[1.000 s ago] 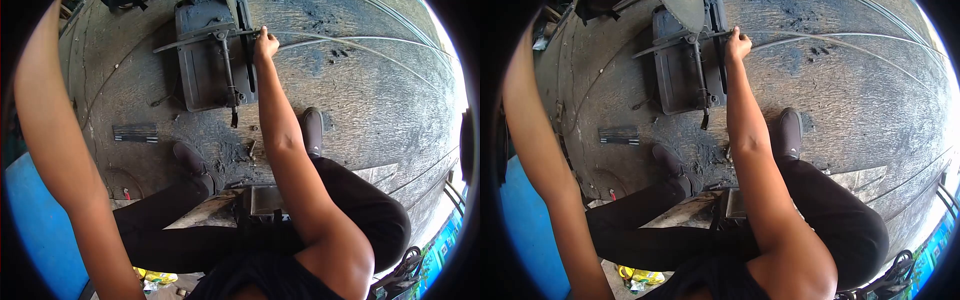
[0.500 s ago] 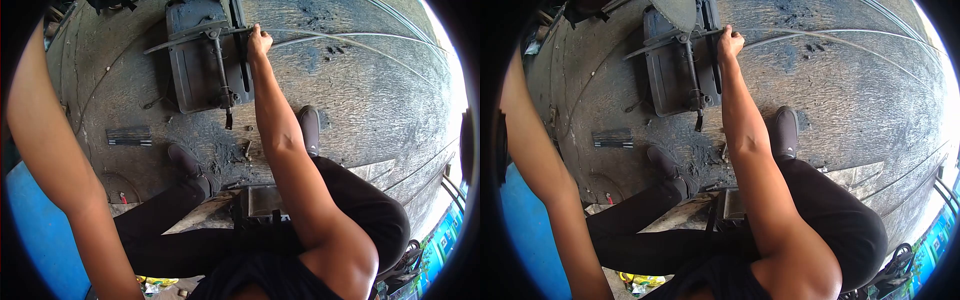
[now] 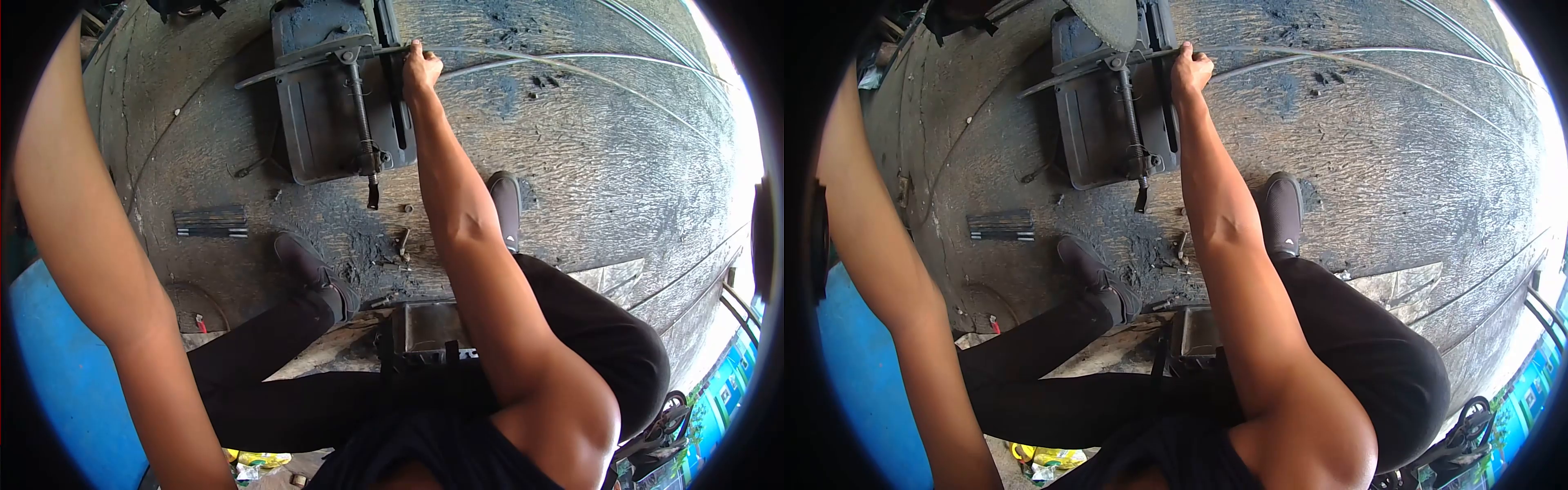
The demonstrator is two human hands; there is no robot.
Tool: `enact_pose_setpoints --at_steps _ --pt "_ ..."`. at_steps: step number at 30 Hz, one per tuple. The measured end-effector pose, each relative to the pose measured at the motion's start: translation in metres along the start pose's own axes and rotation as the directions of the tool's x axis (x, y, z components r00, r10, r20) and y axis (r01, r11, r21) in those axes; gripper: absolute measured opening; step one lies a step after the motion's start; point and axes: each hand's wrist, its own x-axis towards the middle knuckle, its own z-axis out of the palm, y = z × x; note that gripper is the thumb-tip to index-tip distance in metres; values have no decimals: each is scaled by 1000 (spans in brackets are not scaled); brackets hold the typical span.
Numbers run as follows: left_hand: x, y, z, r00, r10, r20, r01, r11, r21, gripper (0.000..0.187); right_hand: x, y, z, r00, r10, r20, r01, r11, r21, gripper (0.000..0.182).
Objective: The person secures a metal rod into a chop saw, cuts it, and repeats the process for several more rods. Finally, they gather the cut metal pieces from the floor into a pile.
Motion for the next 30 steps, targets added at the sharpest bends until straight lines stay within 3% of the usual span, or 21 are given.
enact_pose_setpoints --at_steps 9,14,17,19,21,24,26,28,29,30 --pt "1 6 -3 1000 1 -2 -1 1000 -5 27 -2 -3 0 1000 -10 -10 9 995 -100 44" --pt "5 9 -6 1000 3 4 -3 1000 -16 27 -4 -4 -1 1000 -14 -18 13 998 -55 47" --pt "7 14 -8 1000 7 4 -7 999 -44 26 -3 -1 -7 988 120 93 -144 937 317 35" --pt "3 20 -6 1000 7 3 -7 997 -81 26 -6 2 -15 981 155 116 -187 915 357 33" --pt "-20 24 0 998 -50 -35 45 990 -134 28 -11 8 -22 978 167 126 -199 929 312 30" --pt "-40 12 19 910 -326 -255 269 935 -233 25 -18 5 -22 983 165 82 -182 942 284 37" --pt "-63 2 21 982 -97 -165 84 993 -83 21 -15 10 -18 995 91 48 -101 952 289 30" --pt "-84 -13 17 983 166 -83 -157 982 103 20 -23 3 -18 992 119 -28 -108 961 255 32" --pt "-92 -8 30 976 138 -166 -132 990 49 20 -27 -3 -20 984 171 -55 -150 950 273 33" --pt "-101 -7 34 978 143 -152 -136 989 54 20 -30 -9 -21 973 224 -63 -192 926 326 33"
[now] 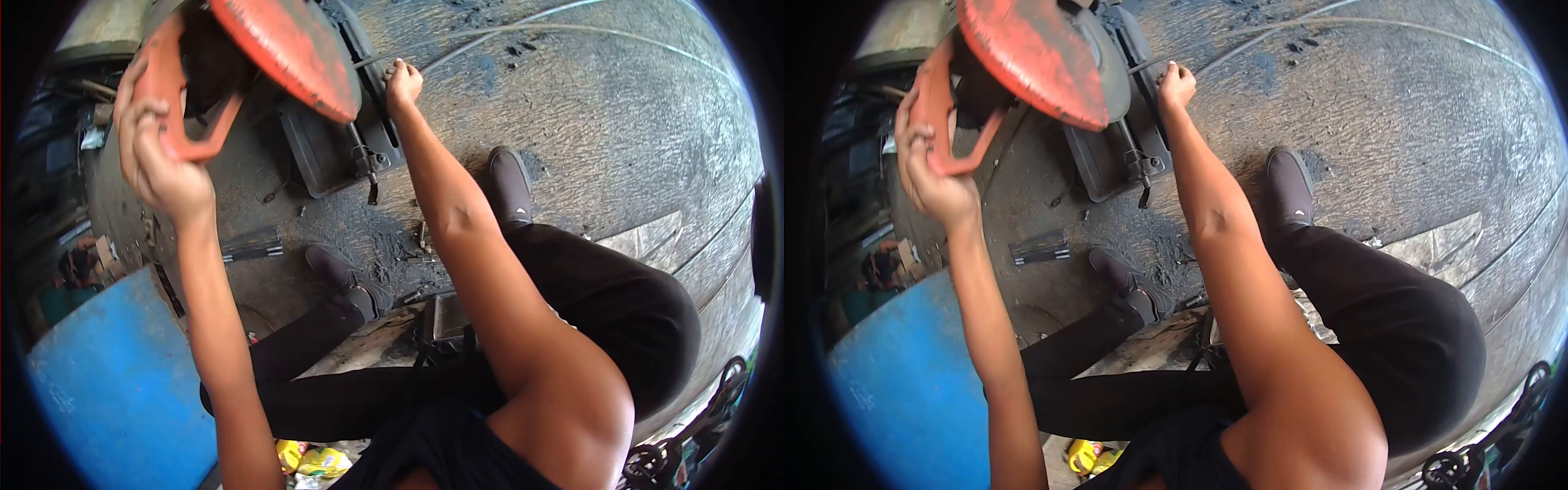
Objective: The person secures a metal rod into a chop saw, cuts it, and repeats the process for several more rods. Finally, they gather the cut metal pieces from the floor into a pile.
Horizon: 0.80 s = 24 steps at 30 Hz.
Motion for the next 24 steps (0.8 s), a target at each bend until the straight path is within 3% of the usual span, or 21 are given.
enact_pose_setpoints --at_steps 2,4,6,13,24 --pt "-13 3 5 998 -62 -34 60 997 -42 19 0 6 0 999 -27 -30 29 997 67 31" --pt "-20 9 7 991 -129 -27 127 990 -59 18 5 11 0 999 -48 -23 47 999 -23 33" --pt "-22 11 9 980 -196 -34 194 979 -67 17 6 19 2 985 -172 -22 166 974 -156 34" --pt "-34 12 12 984 -174 -33 174 985 -14 17 -13 -4 -1 982 -189 -15 182 960 -211 35" --pt "-69 8 17 999 -26 30 19 982 189 23 -16 -11 -2 986 -164 -21 155 959 -239 35"
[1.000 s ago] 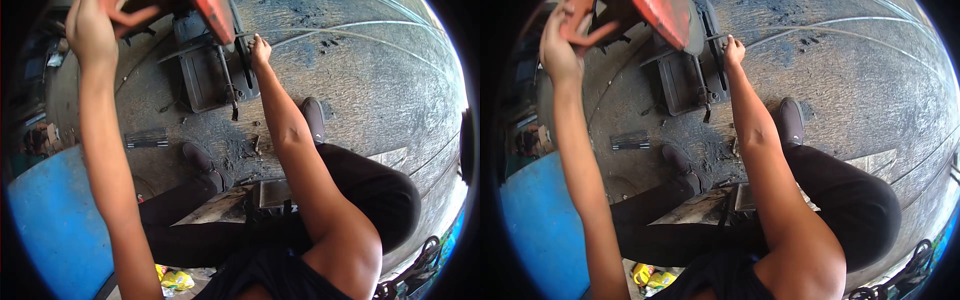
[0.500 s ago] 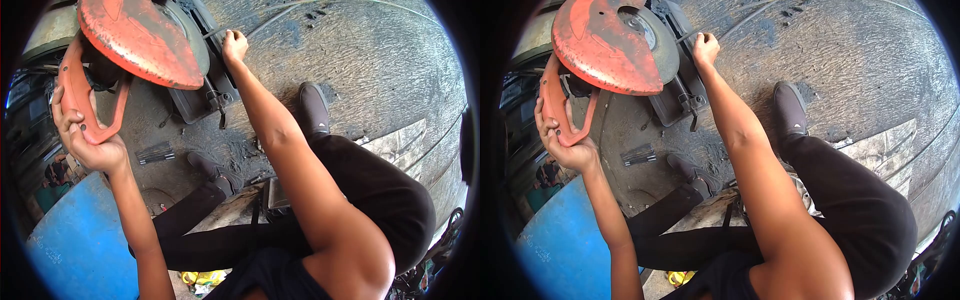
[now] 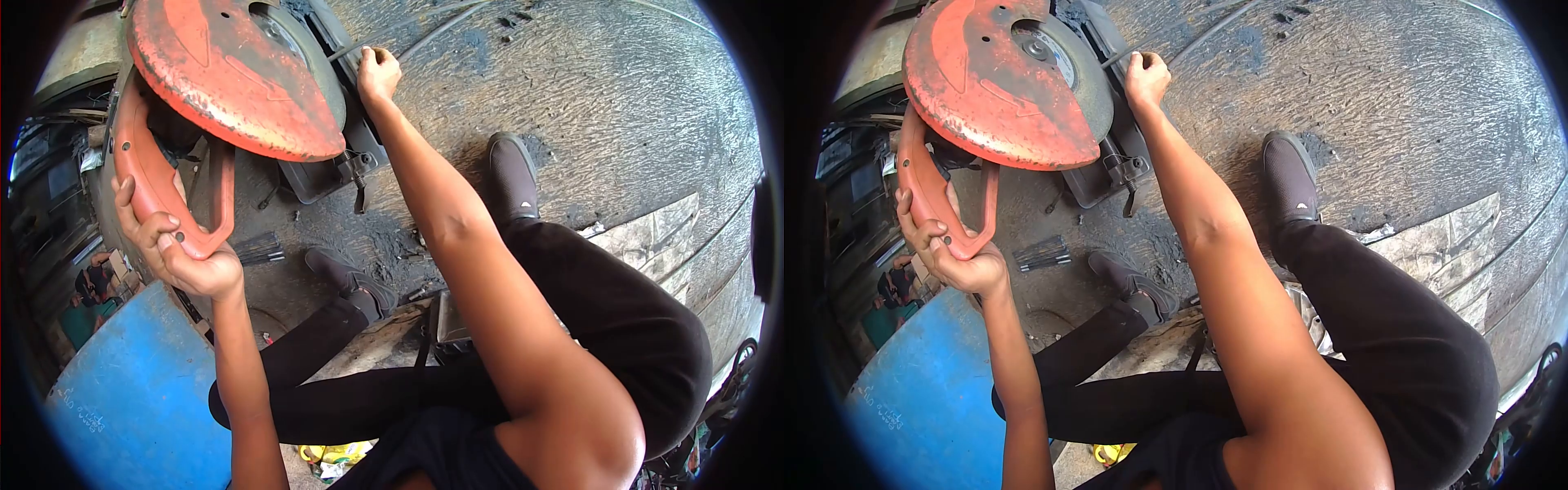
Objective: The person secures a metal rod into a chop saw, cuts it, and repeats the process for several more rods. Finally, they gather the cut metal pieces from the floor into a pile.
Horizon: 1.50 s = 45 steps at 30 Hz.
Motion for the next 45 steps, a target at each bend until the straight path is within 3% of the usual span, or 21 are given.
enact_pose_setpoints --at_steps 5,8,11,12,14,17,20,23,26,28,30,35,45 --pt "4 -6 -6 993 113 22 -115 988 104 25 2 6 5 999 -48 -10 48 999 -11 36" --pt "1 -12 -4 999 37 -26 -41 987 -154 28 10 15 9 997 -76 4 76 997 25 38" --pt "3 -26 -19 990 100 98 -96 995 -41 41 20 21 12 1000 -16 25 17 1000 -12 38" --pt "4 -36 -21 982 158 103 -148 984 -100 45 25 26 14 999 -38 14 38 999 -4 35" --pt "0 -30 -12 995 99 18 -96 987 -130 45 16 4 5 995 38 94 -41 999 27 34" --pt "-1 -21 -5 994 56 -90 -71 983 -170 54 57 54 21 978 54 201 -125 926 356 33" --pt "-5 -16 -3 995 -22 -98 -3 967 -253 68 51 36 15 978 46 204 -111 942 318 33" --pt "-20 -9 -6 941 -333 52 293 732 -615 77 33 17 -2 979 3 202 -56 965 256 32" --pt "-29 -11 -5 897 -434 81 384 675 -630 77 26 13 -11 978 -43 203 -6 972 235 32" --pt "-39 -17 -7 864 -440 246 492 632 -598 53 23 13 -13 976 -67 207 19 975 223 32" --pt "-36 -10 -11 916 -339 214 400 740 -541 54 21 13 -14 975 -83 207 37 975 217 32" --pt "-35 -7 -20 826 -434 358 563 665 -492 60 29 9 -6 970 -130 206 86 974 210 31" --pt "-36 -4 -12 839 -444 314 544 703 -458 60 42 4 16 953 -185 240 135 968 210 31"
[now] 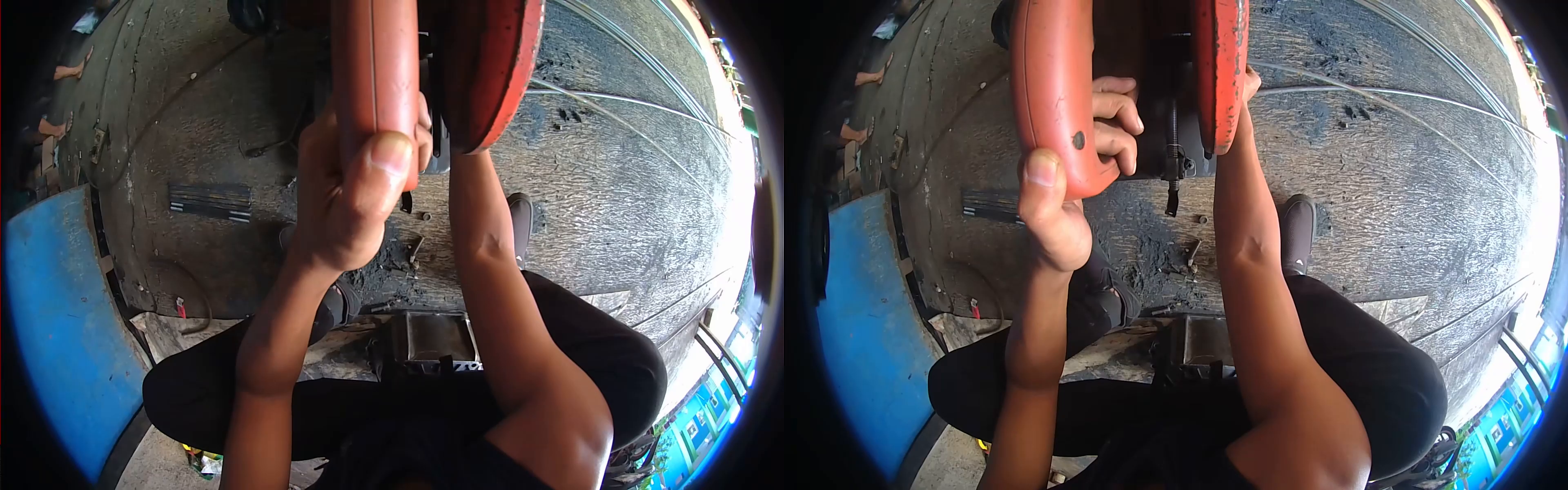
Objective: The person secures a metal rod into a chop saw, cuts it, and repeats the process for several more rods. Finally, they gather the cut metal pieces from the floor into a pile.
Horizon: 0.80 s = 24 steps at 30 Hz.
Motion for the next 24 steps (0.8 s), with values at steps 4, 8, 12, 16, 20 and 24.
enact_pose_setpoints --at_steps 4,8,12,16,20,24 --pt "0 0 1 1000 -2 -4 2 1000 6 60 -20 9 -14 999 39 9 -39 999 -16 31" --pt "1 1 2 1000 1 -9 -1 1000 10 60 -29 12 -20 998 64 10 -64 998 -21 31" --pt "1 1 3 1000 -1 -10 1 1000 16 61 -32 13 -21 998 69 14 -68 997 -27 31" --pt "1 1 3 1000 -3 -13 3 1000 16 61 -33 12 -22 997 73 18 -73 997 -39 31" --pt "1 1 4 1000 -2 -11 3 1000 23 62 -33 11 -23 997 76 22 -75 996 -46 31" --pt "1 2 6 1000 1 -13 -1 1000 26 62 -32 10 -24 996 79 29 -77 996 -50 32"
